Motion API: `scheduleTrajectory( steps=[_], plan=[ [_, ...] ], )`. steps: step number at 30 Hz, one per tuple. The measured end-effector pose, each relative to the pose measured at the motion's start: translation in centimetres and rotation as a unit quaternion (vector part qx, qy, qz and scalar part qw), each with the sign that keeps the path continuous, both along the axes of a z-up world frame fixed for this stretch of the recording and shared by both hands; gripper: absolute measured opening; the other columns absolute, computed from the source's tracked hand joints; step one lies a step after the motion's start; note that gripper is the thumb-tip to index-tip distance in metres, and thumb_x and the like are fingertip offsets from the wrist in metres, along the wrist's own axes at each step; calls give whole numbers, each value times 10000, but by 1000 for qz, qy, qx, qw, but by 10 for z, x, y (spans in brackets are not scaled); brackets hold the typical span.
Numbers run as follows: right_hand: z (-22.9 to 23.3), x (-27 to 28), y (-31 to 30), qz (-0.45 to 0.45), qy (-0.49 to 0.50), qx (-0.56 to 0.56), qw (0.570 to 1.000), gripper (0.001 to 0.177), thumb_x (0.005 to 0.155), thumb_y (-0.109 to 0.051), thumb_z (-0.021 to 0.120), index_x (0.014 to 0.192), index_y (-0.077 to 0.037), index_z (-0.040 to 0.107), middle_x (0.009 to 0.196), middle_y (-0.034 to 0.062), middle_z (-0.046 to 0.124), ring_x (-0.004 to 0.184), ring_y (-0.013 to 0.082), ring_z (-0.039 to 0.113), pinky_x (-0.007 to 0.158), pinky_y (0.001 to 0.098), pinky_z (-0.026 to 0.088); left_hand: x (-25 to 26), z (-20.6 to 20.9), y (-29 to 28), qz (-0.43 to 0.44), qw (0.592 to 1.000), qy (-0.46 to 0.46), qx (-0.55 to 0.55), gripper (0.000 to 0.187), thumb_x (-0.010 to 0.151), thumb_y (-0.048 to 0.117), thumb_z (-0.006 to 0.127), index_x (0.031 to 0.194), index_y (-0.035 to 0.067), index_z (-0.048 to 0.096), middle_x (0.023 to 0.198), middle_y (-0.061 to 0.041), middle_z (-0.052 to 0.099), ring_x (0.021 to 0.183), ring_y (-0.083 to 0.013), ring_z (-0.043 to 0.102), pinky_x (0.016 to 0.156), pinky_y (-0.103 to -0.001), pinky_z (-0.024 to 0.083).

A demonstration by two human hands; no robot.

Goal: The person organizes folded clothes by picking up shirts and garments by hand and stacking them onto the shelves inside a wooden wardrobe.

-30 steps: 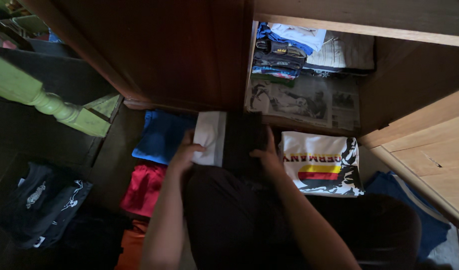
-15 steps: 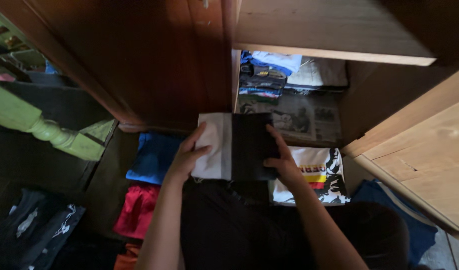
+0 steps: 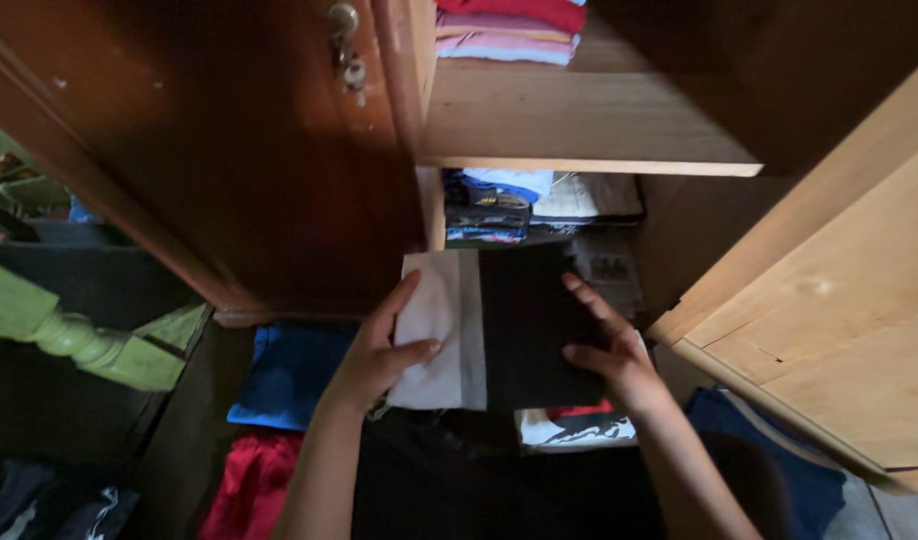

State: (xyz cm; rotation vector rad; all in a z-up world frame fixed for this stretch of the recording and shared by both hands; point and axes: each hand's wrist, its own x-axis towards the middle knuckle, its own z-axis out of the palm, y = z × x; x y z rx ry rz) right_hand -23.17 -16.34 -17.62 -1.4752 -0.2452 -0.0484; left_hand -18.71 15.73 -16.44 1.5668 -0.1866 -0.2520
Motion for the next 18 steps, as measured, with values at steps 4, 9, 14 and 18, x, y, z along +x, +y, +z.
scheduleTrajectory(
  steps=[4,9,14,18],
  plan=[
    [30,-5,-19,-26,-19,-26,999,857,707,55,652,1534,-64,460,1689,138,370,1588,285,276,1260,397,202,6,31,-10,-42,995,-87,-21,980,727,112,795,1586,14,332,1625,-164,433,1476,-245,434,1192,-344,318],
    [78,7,-29,-7,-32,70,997,885,692,35,666,1542,-25,425,1682,131,360,1566,300,297,1255,405,223,23,73,-22,-61,986,-152,-32,972,736,122,761,1600,-6,334,1627,-152,451,1477,-235,442,1212,-348,308],
    [127,21,-38,20,4,198,980,961,674,49,664,1585,-20,365,1590,214,454,1418,362,452,1165,443,355,49,115,-41,-98,963,-161,-194,944,686,-9,612,1598,-16,366,1542,-135,514,1386,-235,516,1173,-358,397],
    [159,41,-45,7,-90,138,986,947,745,64,599,1648,37,318,1655,207,425,1451,291,489,1196,356,400,64,148,-55,-119,945,-148,-267,958,674,-5,554,1606,39,337,1521,-148,502,1352,-273,540,1154,-388,438]
  ],
)
